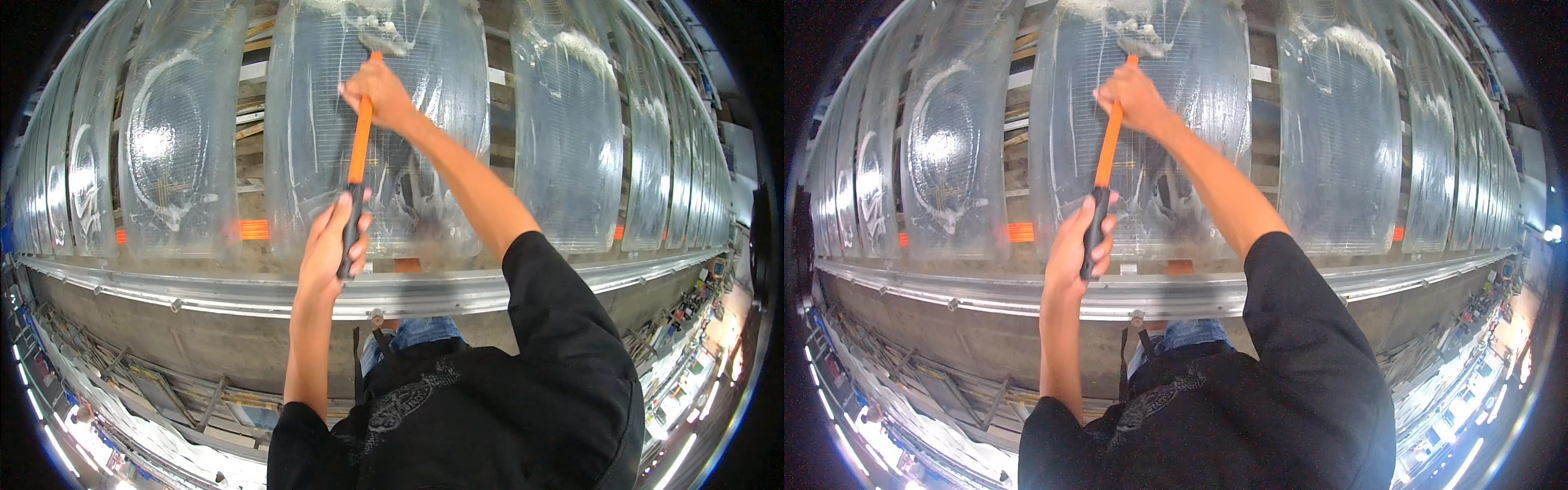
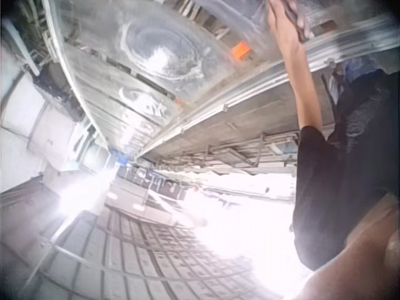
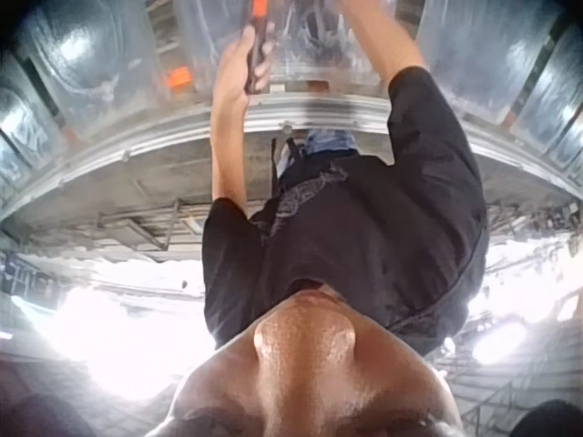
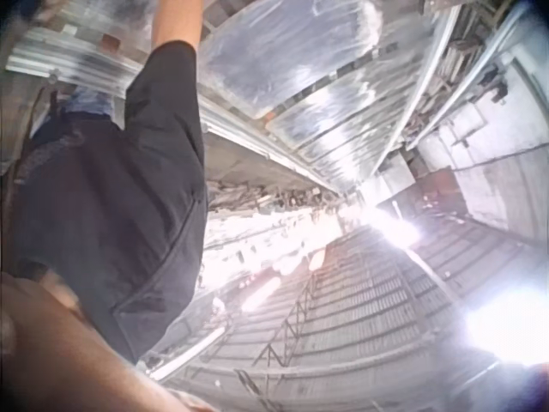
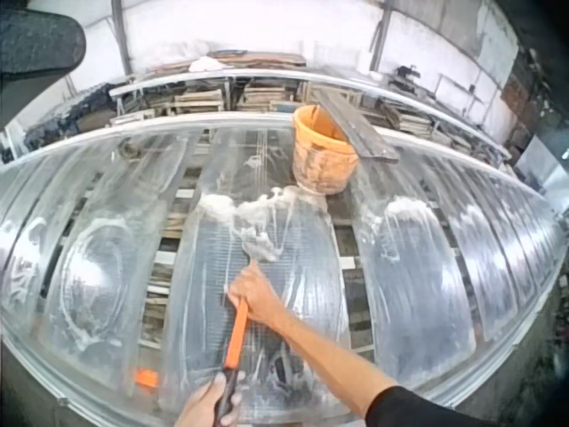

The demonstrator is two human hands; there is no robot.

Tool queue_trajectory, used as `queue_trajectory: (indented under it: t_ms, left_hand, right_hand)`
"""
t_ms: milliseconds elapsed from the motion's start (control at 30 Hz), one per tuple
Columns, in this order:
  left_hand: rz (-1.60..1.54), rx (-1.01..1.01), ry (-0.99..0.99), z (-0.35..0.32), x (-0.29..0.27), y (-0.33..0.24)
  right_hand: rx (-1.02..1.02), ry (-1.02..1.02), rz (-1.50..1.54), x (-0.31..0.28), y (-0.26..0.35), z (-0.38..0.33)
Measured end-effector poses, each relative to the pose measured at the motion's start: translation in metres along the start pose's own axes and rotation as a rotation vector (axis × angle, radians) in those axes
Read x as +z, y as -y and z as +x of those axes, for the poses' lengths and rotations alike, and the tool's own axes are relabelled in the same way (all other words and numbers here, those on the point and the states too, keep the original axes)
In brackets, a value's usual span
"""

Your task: The person uses a long-handled squeegee to wipe soapy residue from a series of large, curved glass panels arranged on a rack. The person repeatedly pulls the squeegee across the panels to clear the soap, moving from one panel to the next along the rack.

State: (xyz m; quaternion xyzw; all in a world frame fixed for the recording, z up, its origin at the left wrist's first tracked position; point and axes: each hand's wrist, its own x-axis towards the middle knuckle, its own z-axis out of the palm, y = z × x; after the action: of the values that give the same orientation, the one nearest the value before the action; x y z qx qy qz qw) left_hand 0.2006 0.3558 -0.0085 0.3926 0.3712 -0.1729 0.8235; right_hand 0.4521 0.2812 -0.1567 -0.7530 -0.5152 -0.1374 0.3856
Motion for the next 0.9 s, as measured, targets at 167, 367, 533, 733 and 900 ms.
queue_trajectory:
  t_ms: [167,367,533,733,900]
  left_hand:
    - [0.105,-0.108,-0.023,-0.123,-0.090,0.136]
    - [-0.001,-0.139,0.016,-0.199,-0.100,0.201]
    - [-0.075,-0.132,-0.064,-0.148,-0.079,0.180]
    - [0.132,0.002,-0.025,0.031,-0.009,0.017]
    - [0.005,0.064,0.055,0.045,0.018,-0.033]
  right_hand:
    - [0.002,0.151,0.133,0.002,0.156,-0.104]
    - [0.117,0.204,0.192,0.004,0.242,-0.168]
    - [0.057,0.131,0.177,0.023,0.187,-0.134]
    - [-0.033,-0.023,0.050,0.004,-0.025,-0.009]
    - [0.010,0.050,0.066,-0.005,-0.069,0.031]
